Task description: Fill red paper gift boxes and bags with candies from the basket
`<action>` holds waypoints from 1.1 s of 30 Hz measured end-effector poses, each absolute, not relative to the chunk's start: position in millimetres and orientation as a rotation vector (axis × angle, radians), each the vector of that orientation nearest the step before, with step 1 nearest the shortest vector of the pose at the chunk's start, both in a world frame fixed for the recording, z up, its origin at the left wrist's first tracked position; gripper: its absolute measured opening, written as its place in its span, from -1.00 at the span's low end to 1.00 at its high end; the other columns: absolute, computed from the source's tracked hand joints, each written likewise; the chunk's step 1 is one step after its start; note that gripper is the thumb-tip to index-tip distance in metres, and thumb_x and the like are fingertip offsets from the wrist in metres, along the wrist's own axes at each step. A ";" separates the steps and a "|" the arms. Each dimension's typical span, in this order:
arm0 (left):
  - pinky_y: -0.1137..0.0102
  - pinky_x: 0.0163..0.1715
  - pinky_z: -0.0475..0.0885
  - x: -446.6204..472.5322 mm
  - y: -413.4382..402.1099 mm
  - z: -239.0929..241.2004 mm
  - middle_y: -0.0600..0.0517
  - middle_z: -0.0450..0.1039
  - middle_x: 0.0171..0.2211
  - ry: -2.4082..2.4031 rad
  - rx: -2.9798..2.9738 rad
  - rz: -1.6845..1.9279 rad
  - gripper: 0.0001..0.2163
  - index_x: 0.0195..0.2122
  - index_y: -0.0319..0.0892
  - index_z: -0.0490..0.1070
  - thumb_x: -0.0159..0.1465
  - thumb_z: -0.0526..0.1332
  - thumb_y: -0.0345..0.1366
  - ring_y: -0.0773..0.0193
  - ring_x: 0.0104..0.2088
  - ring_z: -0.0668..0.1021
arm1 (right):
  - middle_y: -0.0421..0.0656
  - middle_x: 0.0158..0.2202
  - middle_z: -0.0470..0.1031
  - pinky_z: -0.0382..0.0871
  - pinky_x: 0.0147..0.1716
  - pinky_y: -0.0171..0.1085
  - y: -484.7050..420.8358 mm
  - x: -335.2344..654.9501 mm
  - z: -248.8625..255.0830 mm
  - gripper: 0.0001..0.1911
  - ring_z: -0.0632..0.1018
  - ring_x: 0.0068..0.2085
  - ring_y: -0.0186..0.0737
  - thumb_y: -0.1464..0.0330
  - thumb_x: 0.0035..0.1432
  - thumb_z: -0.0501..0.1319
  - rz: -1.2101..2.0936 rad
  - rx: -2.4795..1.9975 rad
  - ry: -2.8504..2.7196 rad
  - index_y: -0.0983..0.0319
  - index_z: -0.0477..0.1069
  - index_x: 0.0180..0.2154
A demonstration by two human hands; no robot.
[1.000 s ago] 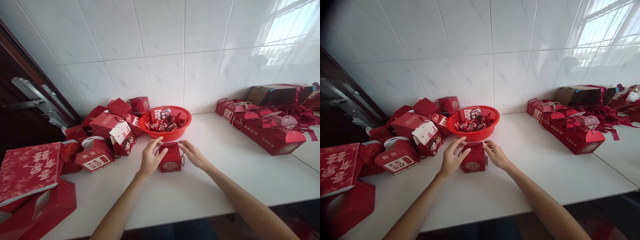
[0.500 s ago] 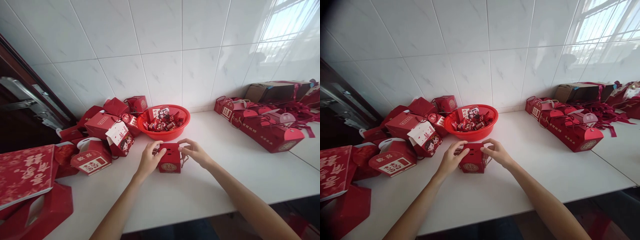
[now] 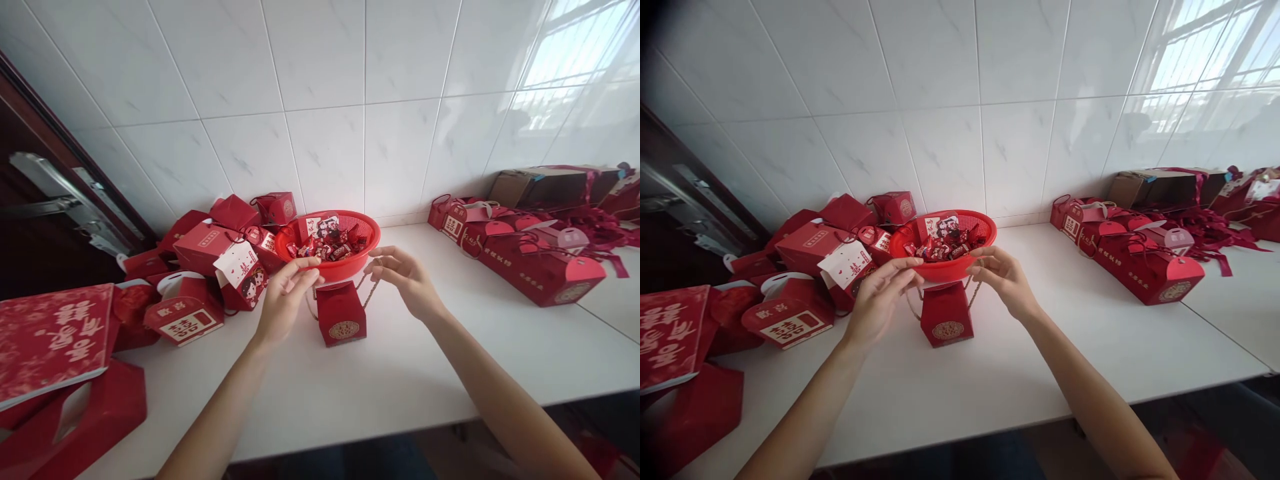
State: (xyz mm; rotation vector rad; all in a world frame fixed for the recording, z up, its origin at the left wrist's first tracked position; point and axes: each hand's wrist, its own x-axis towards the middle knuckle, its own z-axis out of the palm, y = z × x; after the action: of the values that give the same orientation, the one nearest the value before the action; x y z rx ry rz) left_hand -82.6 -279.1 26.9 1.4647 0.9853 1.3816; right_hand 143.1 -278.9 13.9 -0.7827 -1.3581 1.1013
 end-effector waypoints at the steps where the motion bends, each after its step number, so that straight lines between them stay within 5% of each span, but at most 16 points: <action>1: 0.25 -0.02 0.46 -79.5 -282.1 36.6 -0.04 0.56 -0.22 0.910 1.472 1.345 -0.67 -0.11 -0.19 0.52 0.20 0.32 -0.08 0.16 -0.17 0.59 | -0.17 -0.35 0.55 0.44 -0.18 -0.13 -279.8 143.3 20.0 -0.69 0.54 -0.28 -0.20 0.18 0.08 0.37 1.083 -0.798 -1.384 0.15 0.45 -0.16; 6: 0.04 0.24 0.27 -50.9 -292.8 67.4 -0.09 0.25 0.31 0.681 1.537 1.023 -0.51 0.22 -0.04 0.34 0.32 0.17 0.01 -0.11 0.30 0.31 | -0.23 -0.41 0.51 0.44 -0.21 -0.15 -287.7 133.7 41.4 -0.63 0.56 -0.34 -0.20 0.23 0.09 0.36 0.941 -0.862 -1.627 0.15 0.39 -0.08; 12: 0.04 0.35 0.05 -16.2 -297.9 70.8 0.01 0.02 0.42 0.622 1.672 0.868 -0.43 0.39 0.05 0.05 0.39 0.07 0.01 -0.05 0.42 0.04 | -0.29 -0.46 0.46 0.38 -0.39 -0.25 -297.7 130.0 37.8 -0.62 0.49 -0.43 -0.26 0.40 0.11 0.23 0.569 -1.094 -1.597 0.13 0.30 0.00; 17: 0.03 0.21 0.31 -10.8 -303.2 62.5 -0.11 0.25 0.31 0.621 1.724 0.816 -0.39 0.37 -0.01 0.10 0.32 0.20 -0.10 -0.10 0.32 0.29 | -0.26 -0.45 0.46 0.44 -0.29 -0.20 -310.1 153.6 26.9 -0.76 0.53 -0.39 -0.24 0.37 0.21 0.16 0.449 -1.083 -1.428 0.12 0.38 -0.07; 22: 0.07 0.06 0.46 -40.6 -295.3 36.1 -0.14 0.49 0.10 0.700 1.653 0.729 -0.61 0.05 -0.12 0.49 0.23 0.27 -0.10 -0.04 0.00 0.59 | -0.14 -0.30 0.57 0.48 -0.20 -0.12 -340.4 203.4 22.3 -0.83 0.60 -0.28 -0.16 0.27 0.25 0.21 0.202 -1.044 -1.207 0.14 0.44 -0.12; 27: 0.13 0.07 0.45 -84.6 -296.8 3.1 -0.08 0.60 -0.11 0.898 1.651 0.684 -0.72 -0.15 -0.12 0.59 0.25 0.25 -0.08 0.05 -0.09 0.61 | -0.11 -0.37 0.60 0.47 -0.31 -0.15 -378.1 276.7 15.9 -0.86 0.59 -0.40 -0.18 0.30 0.18 0.26 -0.162 -1.090 -0.993 0.19 0.51 -0.22; 33: 0.20 0.07 0.44 -106.4 -320.7 -17.8 -0.07 0.59 -0.15 0.937 1.660 0.508 -0.68 -0.14 -0.11 0.59 0.27 0.23 -0.01 0.07 -0.08 0.58 | -0.02 -0.45 0.57 0.36 -0.42 -0.12 -402.0 378.6 13.5 -0.91 0.53 -0.52 -0.15 0.39 0.04 0.24 -0.535 -1.151 -0.769 0.21 0.52 -0.36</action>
State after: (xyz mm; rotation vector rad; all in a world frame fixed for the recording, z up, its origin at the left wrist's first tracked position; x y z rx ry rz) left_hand -106.4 -320.7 -17.8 1.6598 0.9370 0.5080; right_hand 378.6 -402.0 13.5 -1.1508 -0.7689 -0.5351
